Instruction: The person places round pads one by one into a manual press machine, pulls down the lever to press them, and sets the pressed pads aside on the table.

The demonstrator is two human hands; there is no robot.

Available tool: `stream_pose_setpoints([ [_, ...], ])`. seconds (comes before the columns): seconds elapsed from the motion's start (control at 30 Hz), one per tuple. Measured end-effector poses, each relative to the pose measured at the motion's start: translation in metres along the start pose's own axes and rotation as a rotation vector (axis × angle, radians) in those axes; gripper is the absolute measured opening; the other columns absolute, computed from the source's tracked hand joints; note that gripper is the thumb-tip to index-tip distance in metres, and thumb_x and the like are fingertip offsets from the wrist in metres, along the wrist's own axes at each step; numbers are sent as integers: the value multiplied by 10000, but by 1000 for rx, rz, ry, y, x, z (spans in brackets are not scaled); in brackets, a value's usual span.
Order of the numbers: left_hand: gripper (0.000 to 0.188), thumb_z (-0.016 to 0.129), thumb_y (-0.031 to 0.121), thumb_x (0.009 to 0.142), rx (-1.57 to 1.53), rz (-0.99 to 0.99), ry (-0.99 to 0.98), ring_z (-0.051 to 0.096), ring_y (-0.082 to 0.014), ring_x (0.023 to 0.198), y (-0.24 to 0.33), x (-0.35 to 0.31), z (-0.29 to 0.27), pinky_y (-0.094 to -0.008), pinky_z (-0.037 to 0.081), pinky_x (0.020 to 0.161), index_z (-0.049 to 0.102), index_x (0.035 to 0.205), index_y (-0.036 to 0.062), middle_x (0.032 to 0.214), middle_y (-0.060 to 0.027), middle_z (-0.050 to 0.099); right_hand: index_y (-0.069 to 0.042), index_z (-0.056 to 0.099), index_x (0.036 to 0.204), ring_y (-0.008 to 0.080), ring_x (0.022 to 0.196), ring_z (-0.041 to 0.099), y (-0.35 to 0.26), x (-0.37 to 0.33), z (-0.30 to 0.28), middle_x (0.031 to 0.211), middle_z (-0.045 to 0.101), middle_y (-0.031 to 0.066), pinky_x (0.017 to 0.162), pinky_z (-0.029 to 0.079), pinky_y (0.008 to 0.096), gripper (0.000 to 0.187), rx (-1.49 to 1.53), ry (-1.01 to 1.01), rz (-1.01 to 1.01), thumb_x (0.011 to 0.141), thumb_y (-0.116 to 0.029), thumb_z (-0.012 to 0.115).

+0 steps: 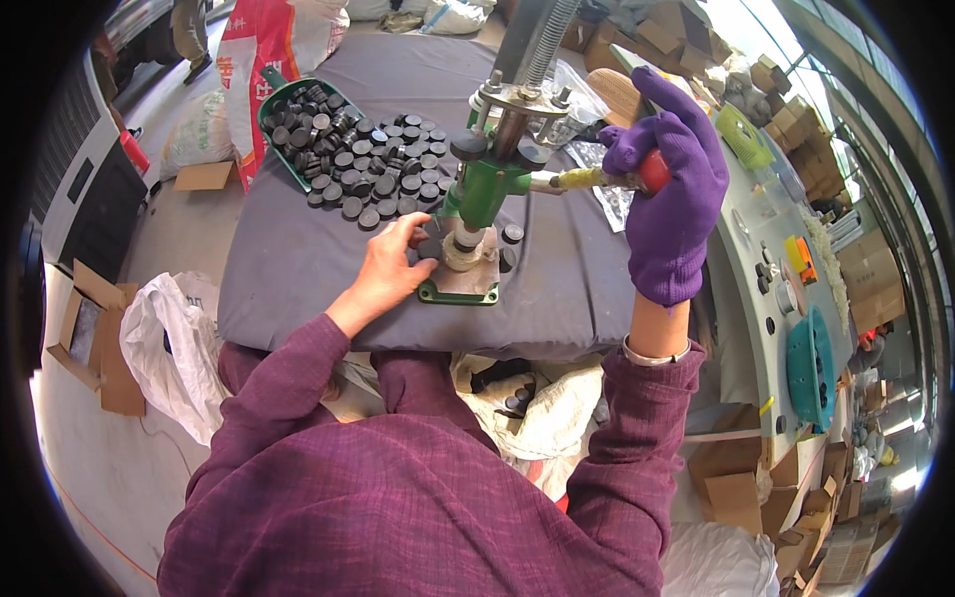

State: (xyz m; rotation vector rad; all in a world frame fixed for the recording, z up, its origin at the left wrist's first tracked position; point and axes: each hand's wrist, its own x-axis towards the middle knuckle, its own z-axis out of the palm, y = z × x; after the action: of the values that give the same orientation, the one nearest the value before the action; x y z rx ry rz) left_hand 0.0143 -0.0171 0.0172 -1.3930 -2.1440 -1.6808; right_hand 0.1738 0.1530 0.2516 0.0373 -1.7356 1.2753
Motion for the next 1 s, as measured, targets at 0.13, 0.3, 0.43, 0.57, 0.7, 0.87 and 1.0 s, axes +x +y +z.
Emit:
stream_pose_setpoints([
  [0.13,648,751,41,701,40,-55,-56,669,-304,918,4,9,20,-379,543,832,483,1290,38,1001,-166,652,122,541,1276,160,612,516,-1,0,1,653,499,30,814,519,391,521,23,-51,-12,882,-177,378],
  [0.3,703,753,67,696,-22,-67,24,625,-356,995,2,13,37,-442,495,866,434,1319,0,1027,-176,660,127,536,1272,166,602,519,-2,-15,4,647,487,30,807,527,404,531,-79,27,-38,890,-203,373],
  [0.43,739,758,70,691,-76,-121,8,629,-349,1006,3,17,44,-439,486,890,425,1347,4,1036,-167,673,126,528,1273,165,602,515,1,-40,-1,651,484,30,809,526,414,536,-103,10,-94,898,-227,378],
  [0.57,745,730,45,695,-208,-198,-8,646,-349,1005,8,20,39,-425,506,886,418,1370,3,1042,-171,679,75,598,1166,161,621,552,14,-75,-6,679,552,68,846,536,421,405,-21,-18,-172,901,-140,380],
  [0.7,656,673,3,704,-189,-45,48,662,-343,995,-13,14,31,-394,529,855,486,1332,17,1040,-189,674,-34,617,1096,183,727,596,67,-162,-21,724,594,58,1007,444,533,275,-399,-156,-346,915,-212,510],
  [0.87,318,574,-60,694,406,159,297,605,-364,864,-39,4,-28,-466,512,751,641,994,19,957,-152,652,-8,643,1062,201,793,630,57,-163,-19,790,653,89,1061,408,528,266,-296,-104,-202,856,-133,528],
  [1.0,136,590,94,734,743,101,59,582,-330,854,-63,-5,-29,-458,484,660,627,862,69,917,-120,605,49,622,1146,169,706,561,38,-158,-21,737,581,63,1007,457,444,424,-350,19,1,801,-148,473],
])
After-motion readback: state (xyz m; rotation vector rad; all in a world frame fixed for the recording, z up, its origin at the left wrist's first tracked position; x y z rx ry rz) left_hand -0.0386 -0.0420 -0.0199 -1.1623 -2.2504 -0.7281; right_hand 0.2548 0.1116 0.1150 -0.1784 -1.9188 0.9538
